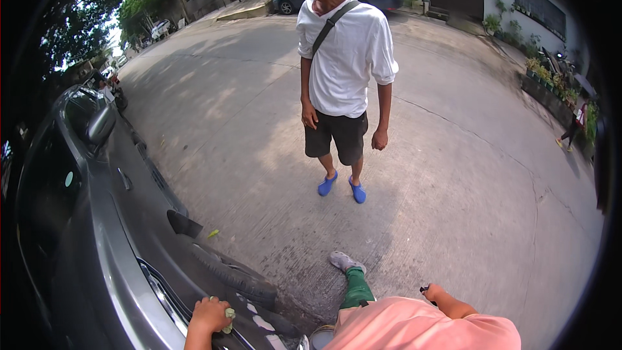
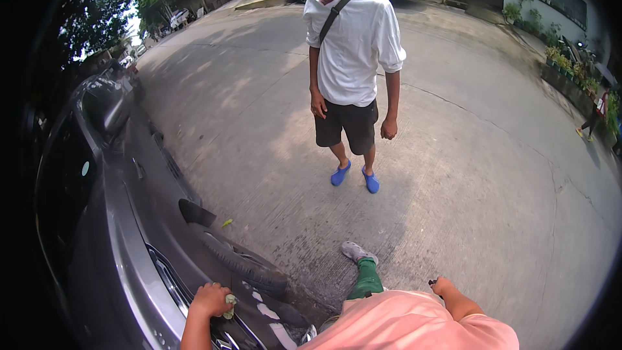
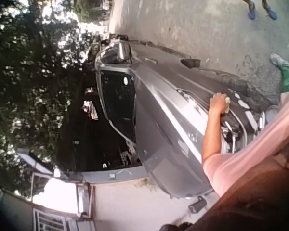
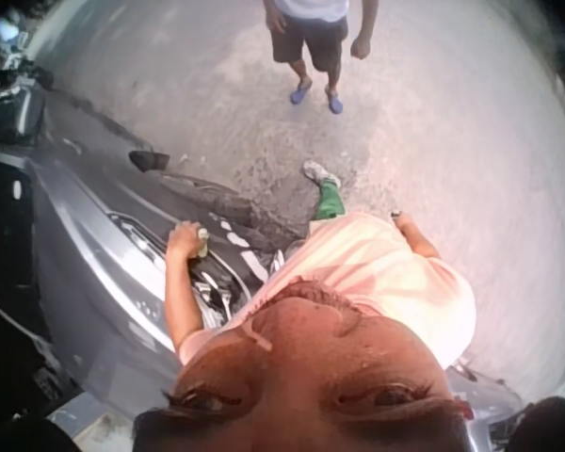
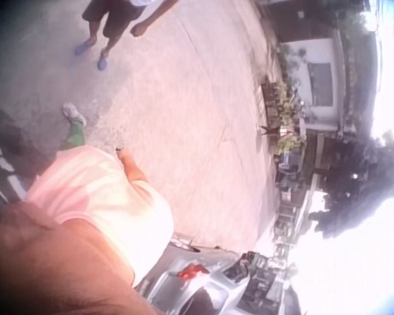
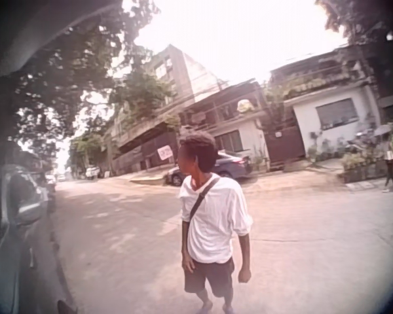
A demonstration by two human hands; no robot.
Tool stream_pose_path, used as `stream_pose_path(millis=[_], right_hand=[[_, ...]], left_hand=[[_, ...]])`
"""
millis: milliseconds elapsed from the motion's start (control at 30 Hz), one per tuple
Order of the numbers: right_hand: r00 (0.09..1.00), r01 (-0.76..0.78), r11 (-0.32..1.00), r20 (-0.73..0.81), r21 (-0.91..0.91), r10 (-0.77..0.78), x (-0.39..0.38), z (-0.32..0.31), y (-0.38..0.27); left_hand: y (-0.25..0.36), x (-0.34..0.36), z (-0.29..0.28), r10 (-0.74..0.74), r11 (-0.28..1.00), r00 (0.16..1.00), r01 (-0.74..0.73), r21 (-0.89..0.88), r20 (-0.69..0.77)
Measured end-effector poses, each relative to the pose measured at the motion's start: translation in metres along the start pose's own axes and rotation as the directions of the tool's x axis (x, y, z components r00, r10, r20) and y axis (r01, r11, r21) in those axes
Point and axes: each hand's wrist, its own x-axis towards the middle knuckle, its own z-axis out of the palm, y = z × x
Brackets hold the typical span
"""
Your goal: Sanding and cleaning a damaged area on a car's bodywork using a sanding block and water.
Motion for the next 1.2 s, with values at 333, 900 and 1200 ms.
stream_pose_path(millis=[333,900,1200], right_hand=[[0.999,-0.023,1.0,-0.048,-0.018,0.022,0.005,0.004,-0.003],[0.973,-0.163,0.971,-0.135,0.175,0.187,-0.009,-0.044,0.047],[0.334,-0.361,0.526,-0.421,0.77,0.844,-0.206,-0.134,0.309]], left_hand=[[-0.001,-0.001,0.0,0.013,1.0,1.0,-0.013,-0.014,-0.019],[0.004,-0.002,-0.002,0.009,1.0,0.999,-0.01,-0.013,-0.041],[-0.054,0.029,0.044,0.099,0.994,0.995,-0.1,0.04,0.032]])
